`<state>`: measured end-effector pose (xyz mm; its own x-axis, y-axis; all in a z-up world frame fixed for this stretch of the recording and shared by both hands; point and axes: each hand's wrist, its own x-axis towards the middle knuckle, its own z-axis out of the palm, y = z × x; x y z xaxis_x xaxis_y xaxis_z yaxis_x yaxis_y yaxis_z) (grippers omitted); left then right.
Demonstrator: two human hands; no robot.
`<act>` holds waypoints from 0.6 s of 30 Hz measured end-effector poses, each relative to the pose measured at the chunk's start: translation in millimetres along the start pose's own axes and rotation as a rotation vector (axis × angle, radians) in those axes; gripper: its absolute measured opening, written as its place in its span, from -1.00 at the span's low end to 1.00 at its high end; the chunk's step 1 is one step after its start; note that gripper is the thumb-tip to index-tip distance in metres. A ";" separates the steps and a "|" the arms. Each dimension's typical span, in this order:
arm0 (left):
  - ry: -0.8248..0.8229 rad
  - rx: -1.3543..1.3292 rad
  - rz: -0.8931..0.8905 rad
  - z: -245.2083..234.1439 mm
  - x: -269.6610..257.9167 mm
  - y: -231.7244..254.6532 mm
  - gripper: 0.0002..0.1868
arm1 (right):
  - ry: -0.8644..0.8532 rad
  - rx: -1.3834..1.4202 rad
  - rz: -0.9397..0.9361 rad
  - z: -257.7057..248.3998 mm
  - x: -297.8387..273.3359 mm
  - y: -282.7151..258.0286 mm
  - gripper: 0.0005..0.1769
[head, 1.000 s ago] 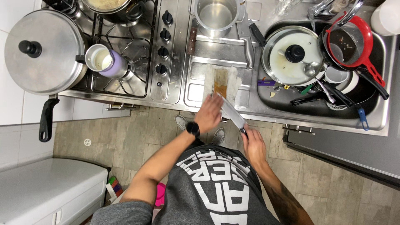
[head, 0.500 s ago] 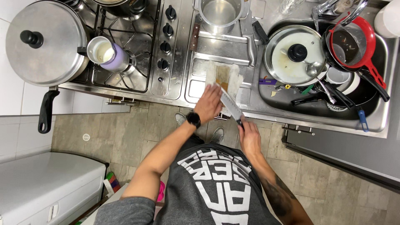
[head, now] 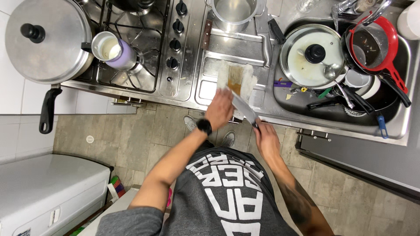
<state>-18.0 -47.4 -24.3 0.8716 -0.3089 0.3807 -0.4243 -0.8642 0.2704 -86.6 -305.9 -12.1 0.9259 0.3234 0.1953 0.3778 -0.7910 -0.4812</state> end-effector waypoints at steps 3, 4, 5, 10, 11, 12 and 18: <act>-0.051 -0.048 0.007 -30.6 -29.0 40.4 -0.48 | -0.063 0.028 0.041 -15.0 -46.9 6.6 -0.57; -0.052 -0.046 0.006 -28.8 -31.3 41.6 -0.48 | -0.063 0.030 0.040 -13.1 -49.4 7.4 -0.57; -0.066 -0.030 -0.007 -26.5 -33.2 43.5 -0.48 | -0.058 0.030 0.043 -11.6 -52.1 9.0 -0.58; -0.051 -0.037 -0.079 -22.9 -2.1 18.6 -0.47 | 0.008 -0.029 0.009 -1.1 0.0 4.1 -0.60; -0.012 -0.004 -0.059 -18.8 5.7 7.4 -0.49 | 0.031 -0.031 -0.026 -2.5 17.0 -1.5 -0.60; 0.027 0.030 -0.039 -14.4 13.8 -3.7 -0.51 | 0.053 -0.033 -0.061 -3.9 34.1 -6.7 -0.60; -0.062 0.075 0.064 -31.3 -0.4 12.2 -0.42 | -0.008 -0.019 -0.052 -21.7 9.3 -4.6 -0.61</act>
<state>-31.2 -45.3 6.5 0.8580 -0.3863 0.3385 -0.4618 -0.8686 0.1794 -79.7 -310.5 10.5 0.9051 0.3682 0.2125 0.4251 -0.7830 -0.4540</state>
